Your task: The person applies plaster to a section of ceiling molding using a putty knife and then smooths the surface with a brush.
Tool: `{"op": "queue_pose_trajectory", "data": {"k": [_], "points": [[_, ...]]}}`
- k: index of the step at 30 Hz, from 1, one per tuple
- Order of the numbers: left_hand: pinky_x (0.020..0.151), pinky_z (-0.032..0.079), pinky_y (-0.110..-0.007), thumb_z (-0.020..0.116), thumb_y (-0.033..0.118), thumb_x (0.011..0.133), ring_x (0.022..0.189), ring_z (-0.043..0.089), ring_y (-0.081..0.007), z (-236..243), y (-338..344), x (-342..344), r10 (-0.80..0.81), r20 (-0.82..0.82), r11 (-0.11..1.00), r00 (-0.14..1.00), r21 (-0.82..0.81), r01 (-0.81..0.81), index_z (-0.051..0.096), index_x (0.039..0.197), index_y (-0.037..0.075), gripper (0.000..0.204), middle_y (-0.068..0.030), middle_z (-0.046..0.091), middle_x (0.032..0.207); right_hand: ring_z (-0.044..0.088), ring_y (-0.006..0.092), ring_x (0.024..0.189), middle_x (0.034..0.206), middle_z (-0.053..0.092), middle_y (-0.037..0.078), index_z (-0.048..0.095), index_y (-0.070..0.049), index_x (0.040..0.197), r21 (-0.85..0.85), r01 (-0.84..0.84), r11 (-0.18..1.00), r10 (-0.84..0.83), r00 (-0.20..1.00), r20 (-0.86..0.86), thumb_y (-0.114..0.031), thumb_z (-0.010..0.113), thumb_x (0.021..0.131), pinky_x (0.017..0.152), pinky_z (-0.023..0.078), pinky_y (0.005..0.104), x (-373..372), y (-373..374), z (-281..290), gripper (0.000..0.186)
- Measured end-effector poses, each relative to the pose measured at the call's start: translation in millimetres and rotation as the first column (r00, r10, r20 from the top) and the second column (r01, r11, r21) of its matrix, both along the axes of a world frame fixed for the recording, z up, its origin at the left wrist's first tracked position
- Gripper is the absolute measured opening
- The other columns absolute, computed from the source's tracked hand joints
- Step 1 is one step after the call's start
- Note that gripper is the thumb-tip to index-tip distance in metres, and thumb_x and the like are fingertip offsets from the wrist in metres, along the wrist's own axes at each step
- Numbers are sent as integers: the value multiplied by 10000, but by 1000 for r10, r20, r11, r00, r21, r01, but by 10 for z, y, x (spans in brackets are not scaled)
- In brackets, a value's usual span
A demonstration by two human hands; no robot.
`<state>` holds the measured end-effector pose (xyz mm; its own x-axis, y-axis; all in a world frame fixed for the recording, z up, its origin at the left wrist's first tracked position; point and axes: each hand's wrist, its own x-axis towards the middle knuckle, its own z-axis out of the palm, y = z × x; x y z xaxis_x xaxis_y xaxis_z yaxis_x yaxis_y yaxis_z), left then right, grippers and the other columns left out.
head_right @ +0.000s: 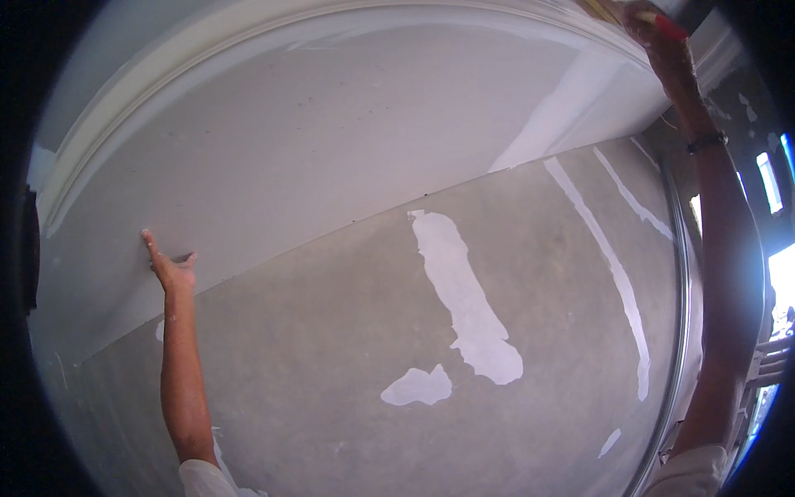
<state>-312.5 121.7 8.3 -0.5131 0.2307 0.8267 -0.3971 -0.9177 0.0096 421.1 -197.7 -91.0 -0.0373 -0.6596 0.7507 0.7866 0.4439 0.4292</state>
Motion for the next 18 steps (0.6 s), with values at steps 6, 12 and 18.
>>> {"op": "queue_pose_trajectory", "data": {"k": [6,12,18], "points": [[1093,235,-656,753,654,683,1409,218,-362,19,90,-174,42,75,999,996,-23,-40,5,1490,103,1231,-123,179,1540,587,248,1173,1249,591,94,614,-41,1199,-102,37,994,6,920,393,-242,554,974,1059,453,399,-975,158,185,308],[1072,251,-658,767,657,661,1406,223,-357,33,48,20,-32,112,998,993,-56,39,-31,1503,109,1283,-104,154,1561,595,242,1163,1215,604,120,616,-15,1187,106,-101,989,112,988,-103,-197,533,983,1031,483,389,-363,381,-8,285],[1098,235,-633,770,648,665,1419,207,-346,-19,-18,18,-14,144,997,990,-70,24,-108,1513,125,1328,-101,112,1578,613,221,1099,1175,600,100,634,-78,1135,334,-7,943,7,1000,3,-182,586,953,934,533,396,-2204,952,-150,216]]}}
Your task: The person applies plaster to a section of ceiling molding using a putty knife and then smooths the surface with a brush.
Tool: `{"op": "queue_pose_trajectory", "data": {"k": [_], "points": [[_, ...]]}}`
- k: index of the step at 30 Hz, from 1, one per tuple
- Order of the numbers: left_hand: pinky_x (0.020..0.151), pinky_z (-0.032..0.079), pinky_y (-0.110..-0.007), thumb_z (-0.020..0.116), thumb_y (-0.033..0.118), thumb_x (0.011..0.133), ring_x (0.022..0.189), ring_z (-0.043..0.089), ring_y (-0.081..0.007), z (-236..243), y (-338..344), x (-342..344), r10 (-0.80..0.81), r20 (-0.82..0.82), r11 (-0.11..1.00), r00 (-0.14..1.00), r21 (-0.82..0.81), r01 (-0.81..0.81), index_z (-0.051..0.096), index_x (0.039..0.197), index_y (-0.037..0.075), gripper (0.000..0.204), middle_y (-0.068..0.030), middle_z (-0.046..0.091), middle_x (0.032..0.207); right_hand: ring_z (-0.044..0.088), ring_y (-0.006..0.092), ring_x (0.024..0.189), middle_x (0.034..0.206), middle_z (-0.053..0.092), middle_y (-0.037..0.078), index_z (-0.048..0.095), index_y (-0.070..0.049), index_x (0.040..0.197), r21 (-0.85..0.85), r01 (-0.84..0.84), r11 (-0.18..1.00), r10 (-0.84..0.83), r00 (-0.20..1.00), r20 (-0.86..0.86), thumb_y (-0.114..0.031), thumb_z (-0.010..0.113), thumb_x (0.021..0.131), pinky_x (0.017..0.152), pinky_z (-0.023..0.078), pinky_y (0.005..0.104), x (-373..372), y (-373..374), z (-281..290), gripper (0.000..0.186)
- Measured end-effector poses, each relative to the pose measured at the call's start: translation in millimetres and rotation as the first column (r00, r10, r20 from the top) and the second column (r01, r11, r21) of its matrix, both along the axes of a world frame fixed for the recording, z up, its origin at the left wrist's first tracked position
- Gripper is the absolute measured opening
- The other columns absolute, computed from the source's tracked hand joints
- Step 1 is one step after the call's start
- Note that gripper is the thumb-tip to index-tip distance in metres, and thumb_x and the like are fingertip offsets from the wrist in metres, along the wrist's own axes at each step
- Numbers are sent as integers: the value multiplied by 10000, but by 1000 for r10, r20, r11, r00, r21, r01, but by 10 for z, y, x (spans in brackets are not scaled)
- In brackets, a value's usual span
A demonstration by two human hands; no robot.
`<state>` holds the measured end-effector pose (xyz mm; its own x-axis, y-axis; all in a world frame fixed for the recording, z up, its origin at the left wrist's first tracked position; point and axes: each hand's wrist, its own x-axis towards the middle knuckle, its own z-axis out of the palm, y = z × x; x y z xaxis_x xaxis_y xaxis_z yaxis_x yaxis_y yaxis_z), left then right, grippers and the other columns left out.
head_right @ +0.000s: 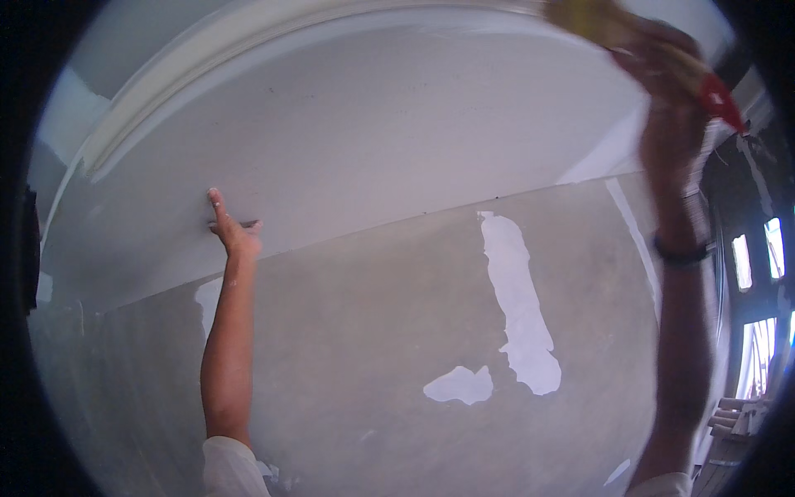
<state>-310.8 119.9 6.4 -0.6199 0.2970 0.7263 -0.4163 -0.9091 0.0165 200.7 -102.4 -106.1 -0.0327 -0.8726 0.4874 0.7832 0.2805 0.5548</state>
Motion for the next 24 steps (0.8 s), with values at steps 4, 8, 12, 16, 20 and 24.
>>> {"op": "queue_pose_trajectory", "data": {"k": [4,8,12,16,20,24], "points": [[1133,241,-580,764,641,679,1428,195,-344,-27,-47,144,-24,-51,1000,998,-16,23,-155,1509,135,1338,-103,87,1581,633,201,1016,1105,620,79,635,-87,1082,16,20,1000,-24,951,309,-163,627,921,859,556,381,-2087,227,106,179],[1134,254,-576,764,649,673,1426,205,-340,82,115,-25,-33,-34,999,999,-14,32,-179,1500,127,1359,-110,87,1578,654,180,934,1035,641,58,635,-96,1030,-29,-26,999,38,829,558,-145,668,888,783,579,365,-3498,270,522,153],[1109,253,-623,777,646,656,1412,235,-357,-25,-43,-83,-3,-52,1000,999,-20,2,-208,1490,122,1393,-116,110,1576,633,254,895,967,615,125,616,-62,1010,53,-163,985,114,857,503,-120,653,868,772,547,369,-2708,365,892,158],[1085,295,-623,775,669,637,1409,229,-377,11,53,-193,21,-33,999,999,-49,-22,-192,1496,123,1403,-141,93,1574,604,252,1029,1115,569,114,616,-40,1090,-134,-253,958,281,922,268,-107,582,924,862,549,367,-678,615,829,181],[1078,291,-645,747,710,637,1422,201,-364,104,80,-72,-5,-44,997,999,-79,2,-195,1498,128,1403,-124,75,1584,574,251,1163,1264,522,104,615,-19,1169,-78,-324,943,318,945,-74,-93,512,981,953,550,365,943,152,490,227],[1119,282,-524,711,662,722,1423,181,-346,113,39,-70,44,-69,995,997,-83,-49,-160,1500,74,1307,-175,26,1556,616,241,1111,1218,577,107,588,-60,1214,50,-76,996,85,976,-199,-29,548,951,879,583,364,599,-6,148,267]]}}
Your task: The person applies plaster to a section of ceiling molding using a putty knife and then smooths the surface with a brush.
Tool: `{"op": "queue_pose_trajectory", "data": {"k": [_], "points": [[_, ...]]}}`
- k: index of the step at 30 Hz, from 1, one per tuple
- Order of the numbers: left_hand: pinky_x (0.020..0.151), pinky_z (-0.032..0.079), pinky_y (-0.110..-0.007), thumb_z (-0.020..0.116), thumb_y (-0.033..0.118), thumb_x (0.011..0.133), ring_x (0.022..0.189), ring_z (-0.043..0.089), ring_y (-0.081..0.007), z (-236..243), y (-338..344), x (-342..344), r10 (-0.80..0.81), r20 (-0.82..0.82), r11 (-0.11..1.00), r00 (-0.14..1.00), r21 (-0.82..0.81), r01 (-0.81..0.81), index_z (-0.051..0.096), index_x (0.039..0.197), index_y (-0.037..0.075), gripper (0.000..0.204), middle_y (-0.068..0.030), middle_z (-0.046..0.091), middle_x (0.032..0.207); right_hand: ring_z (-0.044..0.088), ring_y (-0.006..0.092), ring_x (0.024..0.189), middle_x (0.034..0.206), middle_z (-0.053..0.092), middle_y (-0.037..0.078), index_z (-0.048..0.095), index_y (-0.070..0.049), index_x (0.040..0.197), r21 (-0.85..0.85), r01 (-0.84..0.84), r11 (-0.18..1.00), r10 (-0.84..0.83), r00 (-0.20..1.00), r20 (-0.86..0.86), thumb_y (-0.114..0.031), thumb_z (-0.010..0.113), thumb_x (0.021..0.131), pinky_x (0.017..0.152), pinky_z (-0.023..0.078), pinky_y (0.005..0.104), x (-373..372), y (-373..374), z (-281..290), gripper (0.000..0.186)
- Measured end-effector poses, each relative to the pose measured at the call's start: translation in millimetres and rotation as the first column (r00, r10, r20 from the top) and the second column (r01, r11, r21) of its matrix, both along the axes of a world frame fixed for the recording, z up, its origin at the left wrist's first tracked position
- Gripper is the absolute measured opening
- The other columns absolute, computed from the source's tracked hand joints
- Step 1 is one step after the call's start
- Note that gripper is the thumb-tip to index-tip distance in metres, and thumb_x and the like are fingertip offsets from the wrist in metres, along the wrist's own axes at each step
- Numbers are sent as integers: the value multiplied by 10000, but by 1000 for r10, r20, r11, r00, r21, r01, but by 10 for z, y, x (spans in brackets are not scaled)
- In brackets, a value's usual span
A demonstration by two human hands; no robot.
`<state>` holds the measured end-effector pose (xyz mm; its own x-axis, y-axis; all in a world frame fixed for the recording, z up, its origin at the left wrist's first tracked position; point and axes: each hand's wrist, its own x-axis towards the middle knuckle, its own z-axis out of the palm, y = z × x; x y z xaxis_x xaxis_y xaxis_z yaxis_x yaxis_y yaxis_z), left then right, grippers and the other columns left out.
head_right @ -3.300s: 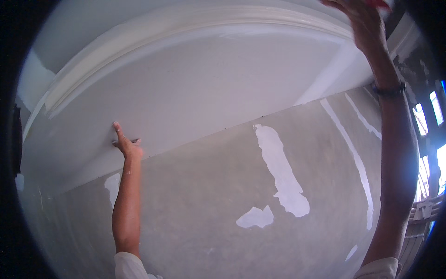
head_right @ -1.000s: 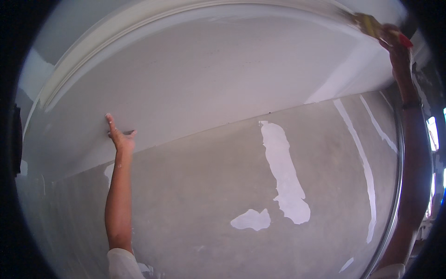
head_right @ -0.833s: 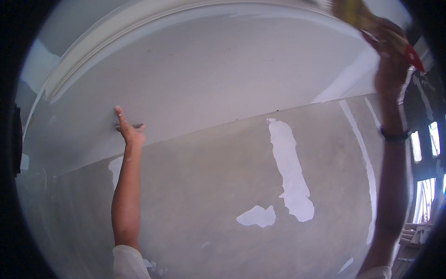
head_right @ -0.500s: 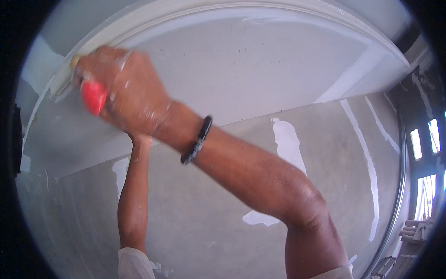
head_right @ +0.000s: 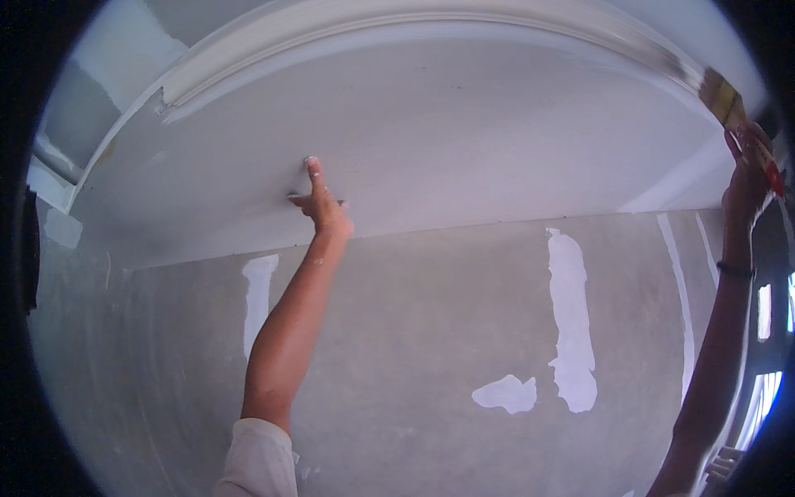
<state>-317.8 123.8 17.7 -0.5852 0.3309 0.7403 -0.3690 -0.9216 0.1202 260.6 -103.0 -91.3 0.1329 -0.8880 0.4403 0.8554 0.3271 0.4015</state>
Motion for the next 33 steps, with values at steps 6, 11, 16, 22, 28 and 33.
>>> {"op": "queue_pose_trajectory", "data": {"k": [6,11,16,22,28,33], "points": [[1146,249,-475,670,650,766,1438,119,-354,-116,-67,-21,55,12,998,998,-12,-55,-152,1490,18,1264,-219,-26,1540,635,242,1013,1114,638,102,594,-127,1152,84,382,920,-386,922,32,-62,632,872,772,572,338,-2701,418,-139,290],[1143,253,-489,679,651,757,1435,124,-361,-117,58,-19,19,-7,998,1000,-56,-20,-163,1486,18,1281,-219,-24,1536,644,248,914,1045,649,109,613,-96,998,203,-68,977,-123,599,791,-85,684,777,706,551,358,-5222,442,159,232],[1135,265,-512,686,658,746,1427,146,-367,-109,-17,-51,34,-25,999,999,-18,-34,-183,1482,27,1302,-214,-13,1531,644,225,824,990,639,112,604,-61,945,182,-71,981,-105,590,800,13,661,779,677,546,346,-5166,349,691,190],[1147,294,-520,725,677,694,1419,212,-344,-155,-149,-93,-48,-23,997,999,-66,46,-175,1502,128,1328,-139,-1,1566,591,207,994,1035,591,90,627,-59,1007,31,59,998,-66,827,558,-27,600,879,810,550,348,-3152,488,643,134],[1131,267,-539,690,676,731,1417,170,-368,-119,-55,4,-31,-49,999,998,-23,29,-211,1485,84,1316,-204,-14,1523,571,235,1161,1191,558,98,632,-61,1125,-99,-225,969,234,968,91,-221,546,980,946,542,378,-776,25,144,232],[1134,257,-544,688,679,733,1425,156,-355,-171,-142,23,-36,-45,999,998,-31,35,-213,1483,84,1315,-194,-18,1528,565,276,1186,1289,549,122,585,-66,1243,-14,432,902,-425,892,152,-372,469,998,979,505,443,-1148,-747,208,408]]}}
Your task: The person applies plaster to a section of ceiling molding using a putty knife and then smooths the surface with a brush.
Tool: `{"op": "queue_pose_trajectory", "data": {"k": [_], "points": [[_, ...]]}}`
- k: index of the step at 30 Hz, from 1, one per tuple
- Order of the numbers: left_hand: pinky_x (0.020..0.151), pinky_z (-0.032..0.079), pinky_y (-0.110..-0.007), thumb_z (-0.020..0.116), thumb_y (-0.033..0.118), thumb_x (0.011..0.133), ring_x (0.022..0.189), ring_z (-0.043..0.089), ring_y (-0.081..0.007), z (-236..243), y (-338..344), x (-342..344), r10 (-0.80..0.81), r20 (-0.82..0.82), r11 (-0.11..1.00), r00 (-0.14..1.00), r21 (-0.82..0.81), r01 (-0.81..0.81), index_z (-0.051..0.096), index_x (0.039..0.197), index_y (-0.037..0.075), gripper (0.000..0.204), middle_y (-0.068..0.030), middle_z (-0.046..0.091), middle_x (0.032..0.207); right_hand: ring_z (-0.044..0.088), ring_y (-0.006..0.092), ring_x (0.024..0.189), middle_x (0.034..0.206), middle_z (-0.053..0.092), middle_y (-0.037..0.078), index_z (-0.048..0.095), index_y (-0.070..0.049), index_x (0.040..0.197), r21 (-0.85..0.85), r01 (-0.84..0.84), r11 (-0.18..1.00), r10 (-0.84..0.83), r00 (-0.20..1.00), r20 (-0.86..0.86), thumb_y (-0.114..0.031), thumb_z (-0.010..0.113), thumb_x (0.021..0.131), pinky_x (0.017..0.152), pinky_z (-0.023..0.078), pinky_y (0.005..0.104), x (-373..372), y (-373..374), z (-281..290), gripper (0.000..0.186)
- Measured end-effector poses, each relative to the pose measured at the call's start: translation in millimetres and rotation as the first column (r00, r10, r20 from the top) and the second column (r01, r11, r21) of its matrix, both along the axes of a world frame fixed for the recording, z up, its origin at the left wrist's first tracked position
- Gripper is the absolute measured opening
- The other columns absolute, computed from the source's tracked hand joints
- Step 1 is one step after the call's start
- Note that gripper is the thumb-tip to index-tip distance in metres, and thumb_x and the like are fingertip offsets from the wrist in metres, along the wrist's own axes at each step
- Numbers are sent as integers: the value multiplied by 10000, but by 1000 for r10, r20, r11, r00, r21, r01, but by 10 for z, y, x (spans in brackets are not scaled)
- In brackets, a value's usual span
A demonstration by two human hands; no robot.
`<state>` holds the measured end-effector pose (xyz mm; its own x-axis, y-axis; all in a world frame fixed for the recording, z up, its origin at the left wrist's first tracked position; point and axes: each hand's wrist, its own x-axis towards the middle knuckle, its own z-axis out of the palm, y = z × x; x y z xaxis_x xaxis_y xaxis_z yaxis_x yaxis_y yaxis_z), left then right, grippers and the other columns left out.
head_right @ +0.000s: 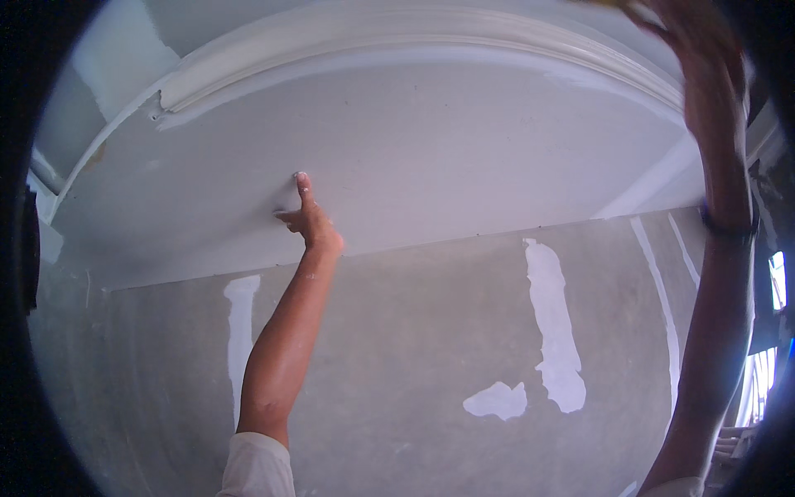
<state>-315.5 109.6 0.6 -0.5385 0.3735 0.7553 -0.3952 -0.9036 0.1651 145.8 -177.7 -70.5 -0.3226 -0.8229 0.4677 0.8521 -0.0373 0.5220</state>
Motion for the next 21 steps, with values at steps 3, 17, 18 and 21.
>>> {"op": "queue_pose_trajectory", "data": {"k": [3,17,18,21], "points": [[1133,257,-550,695,679,726,1428,151,-350,4,-25,-72,-2,5,1000,1000,31,2,-217,1483,92,1323,-189,-23,1532,572,278,1158,1269,557,127,589,-69,1232,-107,-141,984,160,967,198,-373,483,989,953,510,439,-680,-175,399,403],[1129,272,-590,727,666,697,1421,206,-353,21,-2,-252,17,94,1000,995,20,-19,-174,1505,144,1318,-145,34,1559,604,286,1025,1178,595,149,609,-78,1181,-661,-263,702,603,714,356,-377,548,948,835,533,419,-2184,-366,866,384],[1124,281,-588,728,668,695,1420,208,-353,-2,27,-333,68,115,997,991,29,-72,-170,1506,141,1319,-144,36,1558,606,287,1015,1171,597,150,610,-79,1177,-656,-270,705,599,721,348,-377,553,945,827,534,418,-1882,-268,860,382],[1123,283,-560,714,677,703,1423,184,-347,102,172,-2,43,33,998,999,40,-44,-174,1500,107,1322,-163,22,1549,613,288,987,1152,605,155,615,-81,1166,-607,-227,761,405,898,172,-378,567,936,801,539,414,-757,-452,549,379]]}}
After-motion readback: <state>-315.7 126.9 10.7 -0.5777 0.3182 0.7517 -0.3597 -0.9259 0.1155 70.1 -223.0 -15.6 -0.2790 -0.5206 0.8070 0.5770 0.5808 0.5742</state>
